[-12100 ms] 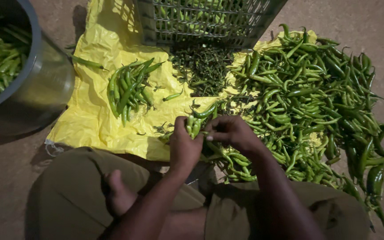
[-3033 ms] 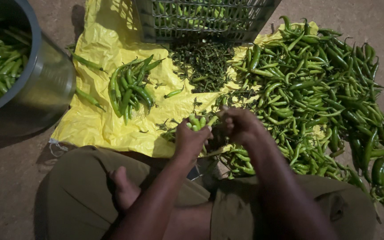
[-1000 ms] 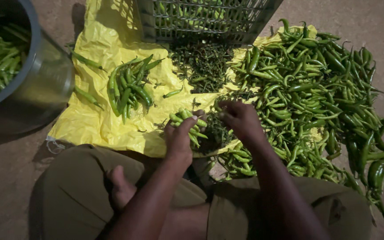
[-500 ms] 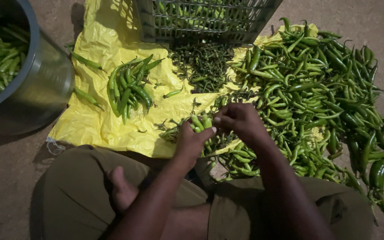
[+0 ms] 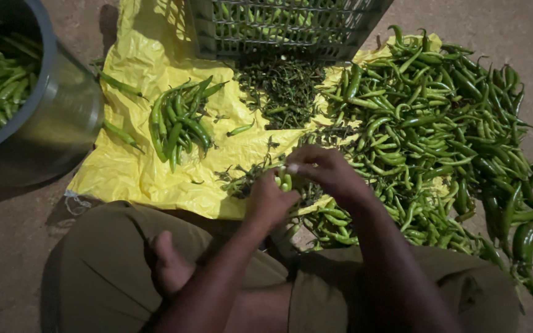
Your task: The person sits on the floor in front of a pile of green chilies spread on a yellow tarp. They pick up chilies one at a time, pull off the stems by hand, drop the stemmed chilies into a metal tub or plastic crate, and leave the discarded stems in a pile on the tarp.
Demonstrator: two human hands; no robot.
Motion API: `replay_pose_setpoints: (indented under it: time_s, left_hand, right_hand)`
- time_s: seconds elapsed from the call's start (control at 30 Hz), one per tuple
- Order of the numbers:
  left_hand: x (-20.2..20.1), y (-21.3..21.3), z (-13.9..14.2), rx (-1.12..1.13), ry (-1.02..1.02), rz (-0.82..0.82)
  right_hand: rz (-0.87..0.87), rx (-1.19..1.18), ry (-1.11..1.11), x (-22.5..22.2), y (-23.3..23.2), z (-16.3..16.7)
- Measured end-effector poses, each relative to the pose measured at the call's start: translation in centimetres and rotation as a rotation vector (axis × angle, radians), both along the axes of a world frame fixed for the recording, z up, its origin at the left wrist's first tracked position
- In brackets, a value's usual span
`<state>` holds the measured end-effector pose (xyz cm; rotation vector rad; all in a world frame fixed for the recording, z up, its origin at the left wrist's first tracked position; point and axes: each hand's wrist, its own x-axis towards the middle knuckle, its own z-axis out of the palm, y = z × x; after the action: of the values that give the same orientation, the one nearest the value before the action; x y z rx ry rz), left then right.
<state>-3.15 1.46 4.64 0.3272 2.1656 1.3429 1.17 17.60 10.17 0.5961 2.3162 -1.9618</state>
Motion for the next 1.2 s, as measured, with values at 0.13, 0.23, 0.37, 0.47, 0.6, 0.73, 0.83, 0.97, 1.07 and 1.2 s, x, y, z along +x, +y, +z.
replay_pose_setpoints:
  time_s: [0.13, 0.23, 0.37, 0.47, 0.6, 0.73, 0.83, 0.97, 1.07, 1.2]
  left_hand:
    - [0.2, 0.1, -0.6, -0.030, -0.205, -0.149]
    - [0.4, 0.2, -0.8, -0.015, -0.130, -0.224]
    - [0.7, 0.0, -0.3, -0.037, -0.224, -0.394]
    - [1.6, -0.7, 1.1, 0.039, -0.351, -0.606]
    - [2.2, -2.4, 4.2, 0.214, -0.331, -0.719]
    - [-0.1, -5.7, 8.0, 0.455, -0.570, -0.418]
    - [-5.1, -11.0, 10.4, 0.642, -0.505, -0.100]
    - [-15.0, -19.6, 12.3, 1.083, -0.338, 0.334]
    - [-20.5, -25.1, 13.0, 1.068, -0.199, 0.374]
    - [-22.9, -30.4, 13.0, 0.615, 0.011, 0.285]
  right_hand:
    - [-0.148, 0.160, 0.050, -0.2, -0.2, 0.0]
    - [-0.455, 0.188, 0.007, 0.0, 1.2, 0.2]
    - [-0.710, 0.128, 0.400, 0.4, 3.8, 0.4]
    - [-0.758, 0.126, 0.698, 1.1, 5.4, 1.1]
    - [-0.576, 0.334, 0.582, 1.8, 6.3, 2.1]
    - [-0.151, 0.659, -0.016, 1.1, 5.6, 1.3]
    - [-0.067, 0.668, -0.230, 0.2, 5.4, -0.4]
    - [-0.075, 0.704, -0.158, -0.1, 6.7, -2.4]
    - [-0.063, 0.716, -0.201, 0.1, 7.2, -3.7]
    - [-0.032, 0.733, -0.262, -0.1, 6.6, -5.0]
